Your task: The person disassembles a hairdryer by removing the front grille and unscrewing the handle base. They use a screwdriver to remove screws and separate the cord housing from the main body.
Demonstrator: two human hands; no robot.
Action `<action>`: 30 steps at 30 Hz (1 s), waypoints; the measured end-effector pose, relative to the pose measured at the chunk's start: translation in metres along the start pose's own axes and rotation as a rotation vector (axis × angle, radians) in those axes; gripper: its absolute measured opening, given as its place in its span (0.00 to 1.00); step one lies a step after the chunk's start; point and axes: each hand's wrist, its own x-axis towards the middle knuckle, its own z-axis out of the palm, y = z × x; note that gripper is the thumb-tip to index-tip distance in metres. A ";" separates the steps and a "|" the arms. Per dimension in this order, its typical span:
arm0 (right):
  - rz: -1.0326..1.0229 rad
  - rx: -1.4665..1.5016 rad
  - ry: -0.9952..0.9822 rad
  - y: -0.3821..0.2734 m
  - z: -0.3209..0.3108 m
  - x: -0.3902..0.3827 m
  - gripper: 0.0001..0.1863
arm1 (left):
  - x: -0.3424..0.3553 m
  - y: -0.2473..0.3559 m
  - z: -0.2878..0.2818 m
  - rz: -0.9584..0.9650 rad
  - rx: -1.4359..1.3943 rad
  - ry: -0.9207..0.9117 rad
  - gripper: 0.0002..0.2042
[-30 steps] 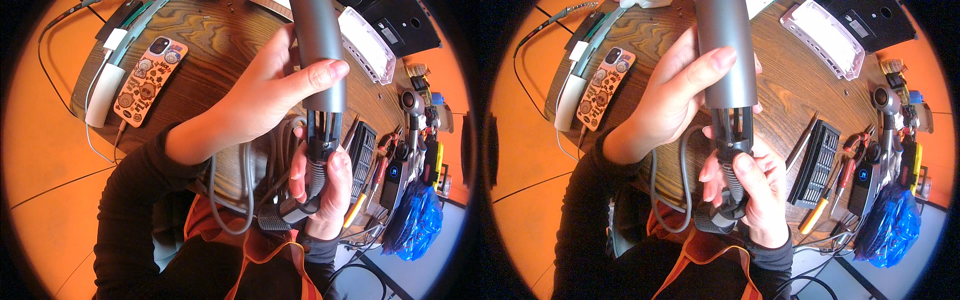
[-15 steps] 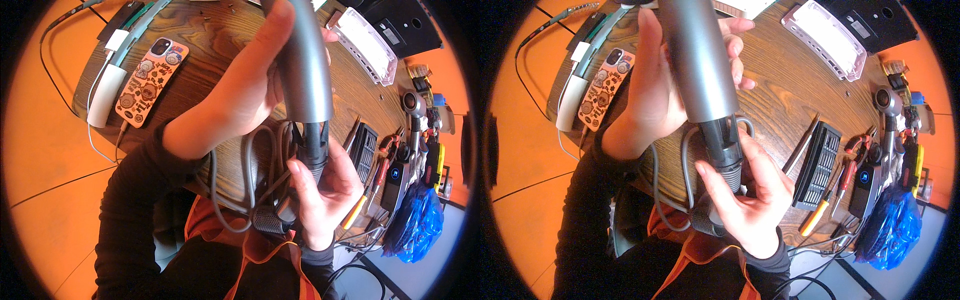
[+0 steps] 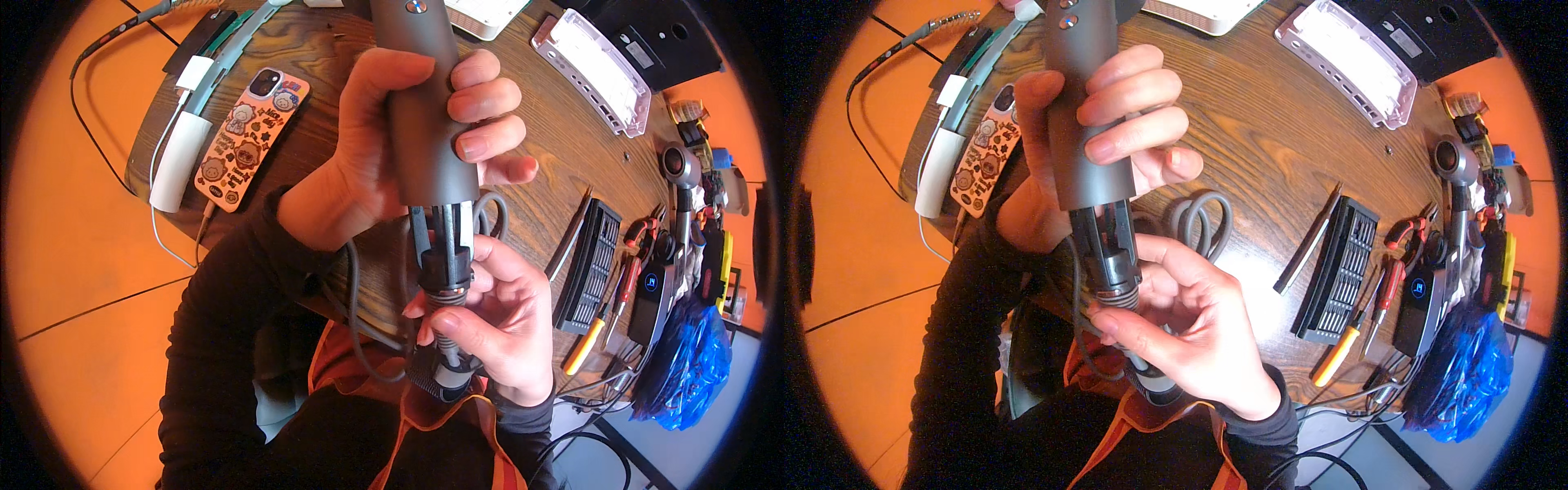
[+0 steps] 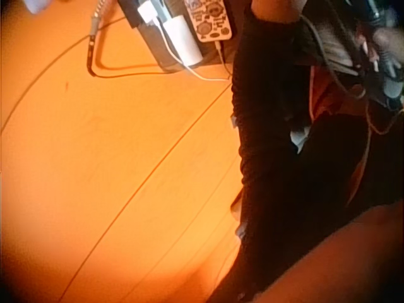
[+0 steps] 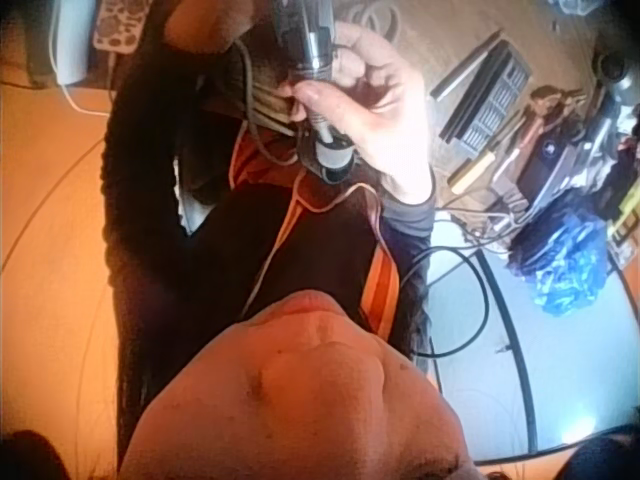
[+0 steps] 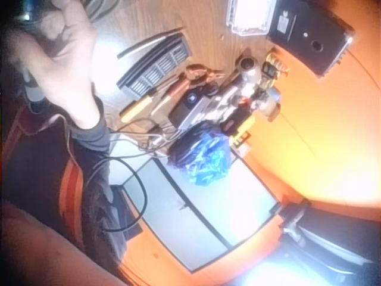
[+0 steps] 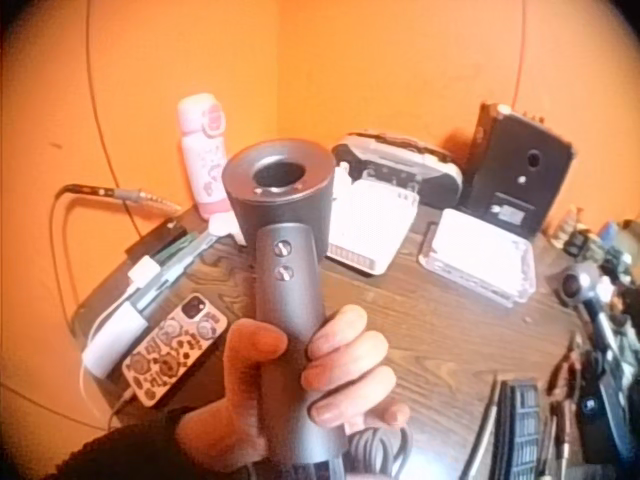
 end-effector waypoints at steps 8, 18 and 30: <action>-0.052 -0.059 0.060 0.002 0.005 0.000 0.23 | -0.004 -0.001 -0.003 0.003 0.007 0.096 0.11; -0.112 0.213 -0.097 -0.002 -0.006 0.001 0.30 | 0.000 0.003 0.014 0.000 0.049 0.254 0.27; -0.333 -0.449 0.353 0.009 -0.009 0.002 0.24 | 0.004 -0.004 0.026 -0.004 0.961 0.402 0.31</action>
